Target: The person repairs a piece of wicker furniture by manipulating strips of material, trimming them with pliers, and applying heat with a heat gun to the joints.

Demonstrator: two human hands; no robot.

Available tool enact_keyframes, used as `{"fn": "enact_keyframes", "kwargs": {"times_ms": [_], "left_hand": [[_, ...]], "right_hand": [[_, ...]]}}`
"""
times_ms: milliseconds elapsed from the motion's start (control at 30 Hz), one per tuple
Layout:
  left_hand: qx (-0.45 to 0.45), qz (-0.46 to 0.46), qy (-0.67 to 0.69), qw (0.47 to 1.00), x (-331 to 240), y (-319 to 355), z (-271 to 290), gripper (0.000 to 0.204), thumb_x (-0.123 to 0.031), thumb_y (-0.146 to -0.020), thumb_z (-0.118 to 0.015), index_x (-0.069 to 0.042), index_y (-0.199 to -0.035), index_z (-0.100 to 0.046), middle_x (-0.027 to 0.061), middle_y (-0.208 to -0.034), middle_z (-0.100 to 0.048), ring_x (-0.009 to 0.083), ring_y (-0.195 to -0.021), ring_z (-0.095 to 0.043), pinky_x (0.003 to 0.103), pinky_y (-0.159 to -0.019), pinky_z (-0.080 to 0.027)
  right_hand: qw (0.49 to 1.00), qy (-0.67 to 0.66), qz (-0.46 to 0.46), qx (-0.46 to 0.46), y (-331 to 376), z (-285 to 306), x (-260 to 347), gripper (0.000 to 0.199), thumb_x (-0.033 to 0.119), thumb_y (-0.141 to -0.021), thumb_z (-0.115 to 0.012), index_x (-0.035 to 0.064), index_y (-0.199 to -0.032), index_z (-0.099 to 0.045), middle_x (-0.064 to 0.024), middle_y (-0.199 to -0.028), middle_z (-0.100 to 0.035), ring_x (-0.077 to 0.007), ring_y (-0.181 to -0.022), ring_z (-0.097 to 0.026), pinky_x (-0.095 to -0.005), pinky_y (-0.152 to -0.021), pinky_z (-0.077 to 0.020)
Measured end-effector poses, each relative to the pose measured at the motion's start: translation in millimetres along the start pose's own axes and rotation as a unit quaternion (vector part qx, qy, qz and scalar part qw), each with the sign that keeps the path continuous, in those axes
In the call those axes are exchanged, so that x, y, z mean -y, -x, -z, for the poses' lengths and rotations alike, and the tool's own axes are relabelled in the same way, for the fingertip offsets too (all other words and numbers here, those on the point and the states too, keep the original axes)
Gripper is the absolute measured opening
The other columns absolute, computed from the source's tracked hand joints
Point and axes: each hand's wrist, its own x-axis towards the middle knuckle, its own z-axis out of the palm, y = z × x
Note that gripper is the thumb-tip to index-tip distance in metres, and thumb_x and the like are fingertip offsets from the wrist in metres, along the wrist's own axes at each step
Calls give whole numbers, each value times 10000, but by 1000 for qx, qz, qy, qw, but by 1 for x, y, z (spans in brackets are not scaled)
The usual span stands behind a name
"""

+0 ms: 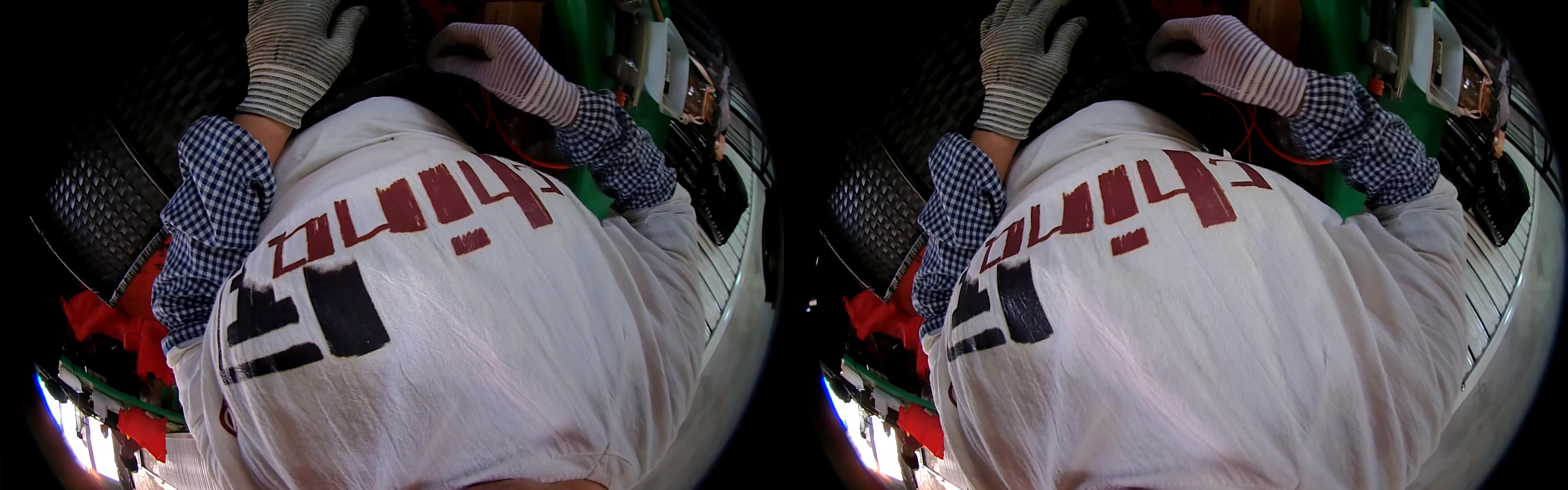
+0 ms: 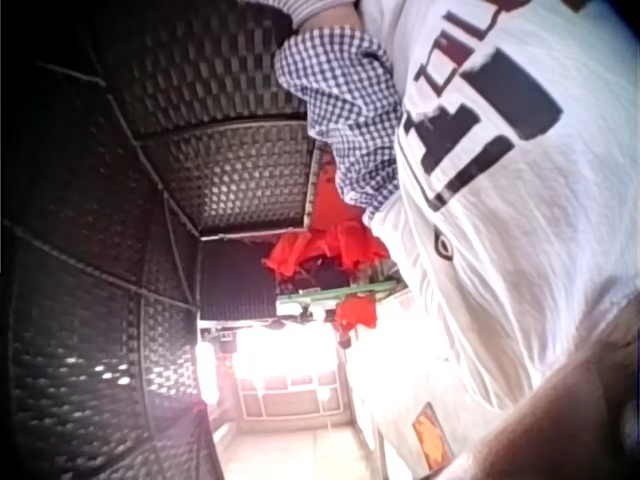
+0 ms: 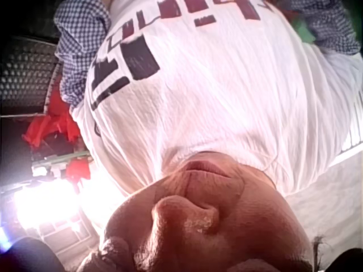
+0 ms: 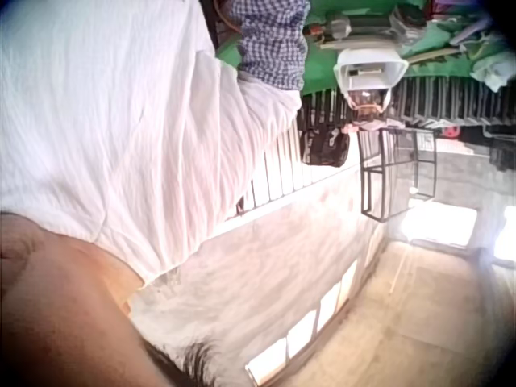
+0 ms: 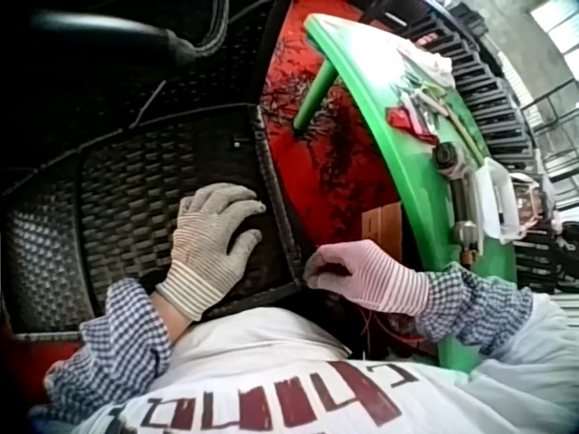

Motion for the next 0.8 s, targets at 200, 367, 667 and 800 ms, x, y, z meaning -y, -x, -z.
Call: {"fn": "enact_keyframes", "kwargs": {"times_ms": [200, 367, 667, 800], "left_hand": [[0, -13, 4, 1000, 0, 4, -3, 295, -142, -788, -750, -83, -1074, -712, 75, -1193, -658, 281, -1194, -573, 430, -1012, -413], [-8, -16, 6, 1000, 1, 4, -3, 298, -141, -785, -749, -84, -1075, -712, 73, -1182, -660, 280, -1186, -575, 430, -1007, -415], [-22, 8, 3, 1000, 3, 5, -6, 268, -137, -786, -742, -88, -1049, -717, 72, -1166, -662, 286, -1168, -578, 428, -994, -420], [-1, 22, 8, 1000, 2, 5, -3, 261, -135, -788, -741, -86, -1043, -717, 75, -1158, -664, 287, -1158, -581, 430, -990, -422]], "right_hand": [[998, -34, -2, 54, -1, 2, -18, 199, 116, -987, -640, 21, -1157, -683, -135, -1064, -738, -247, -1030, -718, -359, -988, -573], [998, 45, 52, 12, -3, -4, -22, 202, 105, -967, -665, 0, -1140, -674, -157, -1060, -738, -288, -973, -734, -371, -926, -604], [991, 113, 51, -46, -6, -18, 6, 240, 119, -957, -682, 10, -1166, -641, -177, -1055, -724, -332, -963, -727, -382, -883, -614], [997, 55, 56, -24, -1, -12, -1, 209, 112, -966, -671, 37, -1161, -651, -146, -1056, -730, -288, -979, -733, -370, -908, -608]]}}
